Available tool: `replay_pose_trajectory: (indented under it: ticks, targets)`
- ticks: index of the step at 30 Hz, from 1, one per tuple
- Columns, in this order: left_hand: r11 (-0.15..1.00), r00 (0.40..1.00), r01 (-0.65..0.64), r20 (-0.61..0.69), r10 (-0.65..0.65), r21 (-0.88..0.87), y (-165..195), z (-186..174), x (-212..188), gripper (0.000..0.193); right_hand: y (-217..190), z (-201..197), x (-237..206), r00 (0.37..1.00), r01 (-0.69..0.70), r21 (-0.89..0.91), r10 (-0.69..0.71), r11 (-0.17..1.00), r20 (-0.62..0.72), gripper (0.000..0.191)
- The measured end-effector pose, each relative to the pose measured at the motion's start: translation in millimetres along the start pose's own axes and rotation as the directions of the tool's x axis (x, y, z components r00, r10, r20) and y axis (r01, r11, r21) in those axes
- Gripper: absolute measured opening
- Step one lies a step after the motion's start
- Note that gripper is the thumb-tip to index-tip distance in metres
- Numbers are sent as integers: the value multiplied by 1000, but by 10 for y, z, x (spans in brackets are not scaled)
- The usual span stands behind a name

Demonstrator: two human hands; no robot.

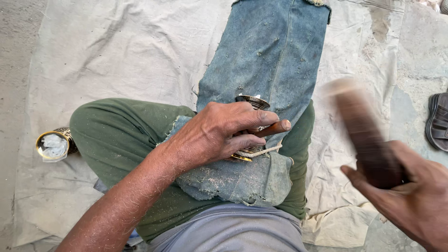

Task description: The person sits cross-legged with a small engraved brass vessel resting on a leather pad on their lap. They hold a wooden punch against the vessel's surface with one hand and repeatedly strike it with a wooden mallet held in the other hand, repositioning the punch around the vessel to work the metal surface.

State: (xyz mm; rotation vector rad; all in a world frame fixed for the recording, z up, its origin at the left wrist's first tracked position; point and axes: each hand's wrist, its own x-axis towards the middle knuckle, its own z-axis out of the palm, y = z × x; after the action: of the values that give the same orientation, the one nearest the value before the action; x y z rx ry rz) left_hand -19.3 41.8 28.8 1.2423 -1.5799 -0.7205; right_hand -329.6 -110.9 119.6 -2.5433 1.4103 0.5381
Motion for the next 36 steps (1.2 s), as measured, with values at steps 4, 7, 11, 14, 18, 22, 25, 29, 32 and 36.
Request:
replay_pose_trajectory:
  ticks: [4, 7, 11, 14, 18, 22, 25, 29, 32, 36]
  targets:
    - [998, 999, 37, 25, -39, 49, 12, -26, 35, 49, -104, -79, 10, 998, 43, -54, -45, 998, -41, 32]
    - [996, 999, 30, 41, -34, 82, 5, -30, 70, 47, -127, -64, 7, 978, 170, 52, -162, 984, -133, 35]
    - [999, 1000, 9, 23, -10, 42, -6, -3, 46, 49, -13, 37, -87, 1000, -17, 81, 18, 997, -13, 27]
    - [998, 999, 10, 32, -13, 68, -33, -9, 44, 46, 151, 120, -66, 1000, -28, 46, 29, 999, -6, 33]
    - [999, 998, 26, 53, -28, 46, -33, -37, 71, 45, 230, 183, -12, 983, 146, 699, -185, 700, -20, 5]
    - [998, 999, 6, 49, -9, 70, -17, -31, 92, 44, 105, 136, -33, 996, -89, -47, 89, 995, -7, 32]
    - [996, 997, 15, 72, -21, 88, -35, -20, 91, 44, -2, 74, -86, 993, -15, 111, 28, 994, -112, 32]
    - [998, 997, -6, 74, 0, 70, -74, -32, 89, 44, -27, 60, -90, 988, 87, 272, -48, 958, -147, 29]
    - [998, 997, 6, 76, -10, 65, -67, -48, 97, 41, 23, 75, -67, 1000, -14, 64, 15, 998, -21, 32]
    - [999, 996, 22, 90, -26, 41, -44, -59, 113, 43, 90, 96, -91, 975, -220, 131, 214, 967, 62, 25]
